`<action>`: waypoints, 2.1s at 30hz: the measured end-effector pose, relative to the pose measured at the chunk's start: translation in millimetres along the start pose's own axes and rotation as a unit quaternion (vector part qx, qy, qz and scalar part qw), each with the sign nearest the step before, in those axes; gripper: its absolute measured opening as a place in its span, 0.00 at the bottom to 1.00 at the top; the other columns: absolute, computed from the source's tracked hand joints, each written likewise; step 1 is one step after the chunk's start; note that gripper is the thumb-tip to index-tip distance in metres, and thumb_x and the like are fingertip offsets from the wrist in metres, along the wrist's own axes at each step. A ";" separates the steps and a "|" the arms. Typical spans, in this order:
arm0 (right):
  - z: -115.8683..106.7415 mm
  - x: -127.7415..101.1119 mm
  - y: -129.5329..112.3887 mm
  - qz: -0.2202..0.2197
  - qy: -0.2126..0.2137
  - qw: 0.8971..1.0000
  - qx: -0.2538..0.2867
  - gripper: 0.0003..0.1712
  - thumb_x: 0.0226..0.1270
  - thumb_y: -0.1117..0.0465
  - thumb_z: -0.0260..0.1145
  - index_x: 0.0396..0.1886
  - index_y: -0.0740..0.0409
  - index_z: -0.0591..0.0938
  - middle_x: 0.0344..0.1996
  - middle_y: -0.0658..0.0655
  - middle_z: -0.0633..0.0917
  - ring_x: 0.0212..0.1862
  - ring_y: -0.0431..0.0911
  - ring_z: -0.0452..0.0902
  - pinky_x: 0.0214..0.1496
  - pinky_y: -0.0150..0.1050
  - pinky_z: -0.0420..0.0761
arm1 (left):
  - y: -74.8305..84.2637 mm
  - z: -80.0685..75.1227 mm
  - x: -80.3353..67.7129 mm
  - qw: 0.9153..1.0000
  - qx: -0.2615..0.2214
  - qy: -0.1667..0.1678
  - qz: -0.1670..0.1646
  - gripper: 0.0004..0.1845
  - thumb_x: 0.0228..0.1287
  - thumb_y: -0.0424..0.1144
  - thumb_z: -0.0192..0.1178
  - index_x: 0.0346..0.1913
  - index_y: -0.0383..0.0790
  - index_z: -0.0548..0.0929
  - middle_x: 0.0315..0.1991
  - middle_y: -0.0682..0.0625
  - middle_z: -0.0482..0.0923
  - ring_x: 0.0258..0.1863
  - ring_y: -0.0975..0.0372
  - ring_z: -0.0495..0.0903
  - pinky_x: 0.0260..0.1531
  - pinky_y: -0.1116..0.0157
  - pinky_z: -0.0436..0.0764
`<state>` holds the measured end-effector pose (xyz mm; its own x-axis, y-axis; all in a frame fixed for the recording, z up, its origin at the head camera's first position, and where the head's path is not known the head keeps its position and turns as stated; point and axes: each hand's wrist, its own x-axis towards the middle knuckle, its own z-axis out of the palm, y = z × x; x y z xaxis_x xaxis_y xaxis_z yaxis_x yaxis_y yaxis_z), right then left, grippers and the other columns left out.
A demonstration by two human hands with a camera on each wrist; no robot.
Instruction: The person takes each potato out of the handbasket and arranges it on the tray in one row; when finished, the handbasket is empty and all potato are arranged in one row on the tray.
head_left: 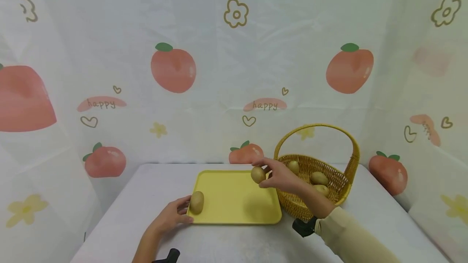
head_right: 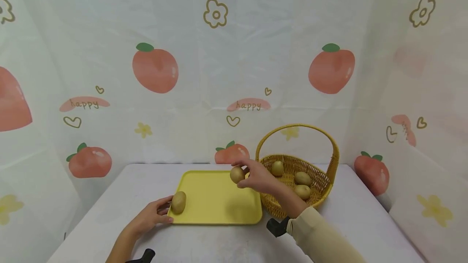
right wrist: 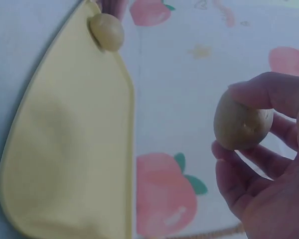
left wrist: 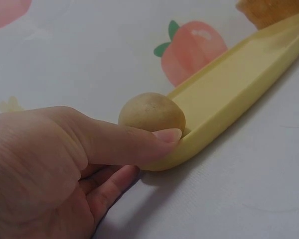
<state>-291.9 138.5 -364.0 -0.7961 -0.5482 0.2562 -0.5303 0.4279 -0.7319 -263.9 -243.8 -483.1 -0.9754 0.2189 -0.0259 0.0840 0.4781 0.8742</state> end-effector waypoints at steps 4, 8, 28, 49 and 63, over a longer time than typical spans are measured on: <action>15.5 13.7 2.0 -0.008 0.001 1.000 -0.001 0.33 0.52 0.70 0.70 0.61 0.57 0.75 0.53 0.57 0.79 0.48 0.52 0.76 0.39 0.40 0.81 | -0.4 0.4 0.3 1.000 0.000 -0.005 0.004 0.44 0.46 0.29 0.74 0.67 0.21 0.65 0.61 0.28 0.69 0.57 0.40 0.75 0.57 0.51 0.77; 32.9 25.3 4.5 -0.015 0.004 1.000 -0.004 0.35 0.50 0.71 0.70 0.61 0.57 0.75 0.54 0.59 0.78 0.48 0.53 0.77 0.37 0.38 0.81 | -1.1 0.8 0.3 1.000 -0.001 -0.006 0.003 0.44 0.46 0.29 0.74 0.67 0.21 0.64 0.61 0.27 0.70 0.57 0.40 0.75 0.56 0.52 0.77; 139.3 61.2 23.3 0.048 0.006 0.999 -0.003 0.33 0.43 0.72 0.74 0.54 0.61 0.79 0.43 0.52 0.80 0.37 0.43 0.76 0.37 0.33 0.79 | 1.0 -2.2 0.3 1.000 -0.005 -0.015 0.008 0.44 0.47 0.28 0.73 0.67 0.19 0.63 0.61 0.27 0.69 0.59 0.39 0.73 0.58 0.50 0.75; 178.3 69.7 15.5 0.079 0.011 0.996 -0.032 0.34 0.41 0.72 0.77 0.54 0.54 0.81 0.45 0.49 0.80 0.40 0.42 0.73 0.44 0.34 0.78 | 2.3 -1.6 -0.6 1.000 0.008 -0.004 0.000 0.44 0.46 0.30 0.74 0.67 0.22 0.65 0.62 0.28 0.69 0.59 0.39 0.72 0.59 0.51 0.75; 167.5 57.9 19.9 0.087 0.007 0.996 0.020 0.37 0.48 0.66 0.77 0.61 0.57 0.76 0.53 0.59 0.78 0.48 0.53 0.79 0.46 0.40 0.81 | 5.7 -2.0 -3.5 1.000 0.002 -0.009 0.008 0.44 0.46 0.29 0.73 0.67 0.21 0.64 0.61 0.27 0.69 0.59 0.38 0.73 0.59 0.51 0.75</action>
<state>-299.6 -5.1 -469.5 -0.8790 -0.4585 0.1309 -0.3716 0.4866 -0.7906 -260.5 -243.5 -477.1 -0.9699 0.2428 -0.0204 0.1011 0.4771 0.8730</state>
